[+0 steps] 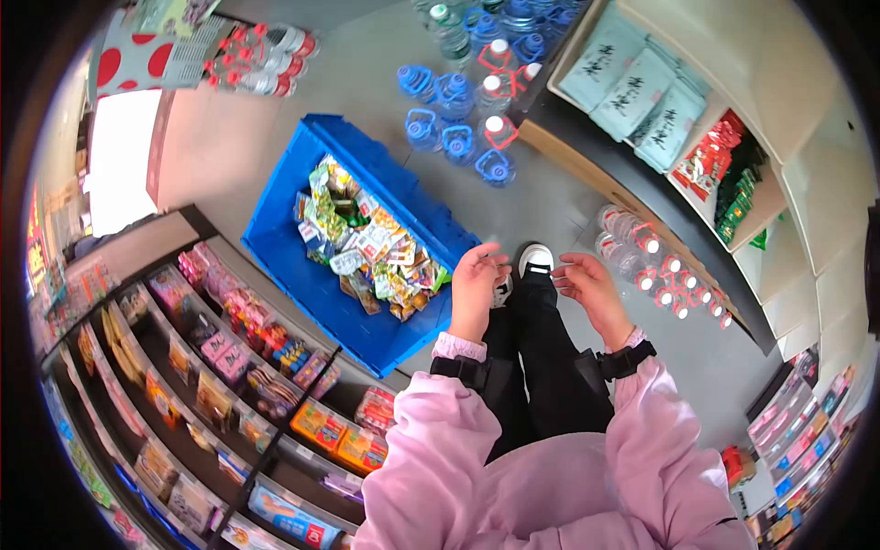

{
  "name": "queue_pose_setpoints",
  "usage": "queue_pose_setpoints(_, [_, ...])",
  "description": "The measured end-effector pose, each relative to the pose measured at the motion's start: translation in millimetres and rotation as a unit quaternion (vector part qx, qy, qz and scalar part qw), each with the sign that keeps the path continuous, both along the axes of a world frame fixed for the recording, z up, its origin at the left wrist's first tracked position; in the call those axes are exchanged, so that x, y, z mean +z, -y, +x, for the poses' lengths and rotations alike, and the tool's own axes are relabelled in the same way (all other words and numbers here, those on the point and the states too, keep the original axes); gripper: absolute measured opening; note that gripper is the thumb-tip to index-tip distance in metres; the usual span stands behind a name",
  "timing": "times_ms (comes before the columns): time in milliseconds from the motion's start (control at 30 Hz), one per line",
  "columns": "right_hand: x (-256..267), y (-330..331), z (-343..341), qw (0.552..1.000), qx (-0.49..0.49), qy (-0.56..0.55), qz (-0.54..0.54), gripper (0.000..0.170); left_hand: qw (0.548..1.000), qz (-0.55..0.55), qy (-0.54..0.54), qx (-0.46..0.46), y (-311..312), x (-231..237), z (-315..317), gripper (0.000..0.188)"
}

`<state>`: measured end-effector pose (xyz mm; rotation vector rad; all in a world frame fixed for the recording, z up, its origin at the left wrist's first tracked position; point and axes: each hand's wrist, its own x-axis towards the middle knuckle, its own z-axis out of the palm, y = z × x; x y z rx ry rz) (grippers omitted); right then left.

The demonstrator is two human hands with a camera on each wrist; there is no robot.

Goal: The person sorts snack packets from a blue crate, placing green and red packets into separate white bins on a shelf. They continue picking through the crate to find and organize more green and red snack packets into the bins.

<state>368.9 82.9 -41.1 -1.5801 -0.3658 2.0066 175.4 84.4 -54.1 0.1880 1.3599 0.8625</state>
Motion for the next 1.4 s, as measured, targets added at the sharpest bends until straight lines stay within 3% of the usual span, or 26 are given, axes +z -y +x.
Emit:
queue_pose_setpoints(433, [-7,15,-91,0.990,0.135,0.016,-0.024,0.028,0.991,-0.016,0.023,0.134,54,-12,-101,0.031])
queue_pose_setpoints(933, [-8,97,-272,0.977,0.204,0.003,-0.054,0.027,0.980,-0.054,-0.002,0.190,158,-20,-264,0.034])
queue_pose_setpoints(1400, [-36,122,-339,0.962,0.255,0.039,-0.095,0.029,0.970,-0.116,0.026,0.213,195,-53,-322,0.031])
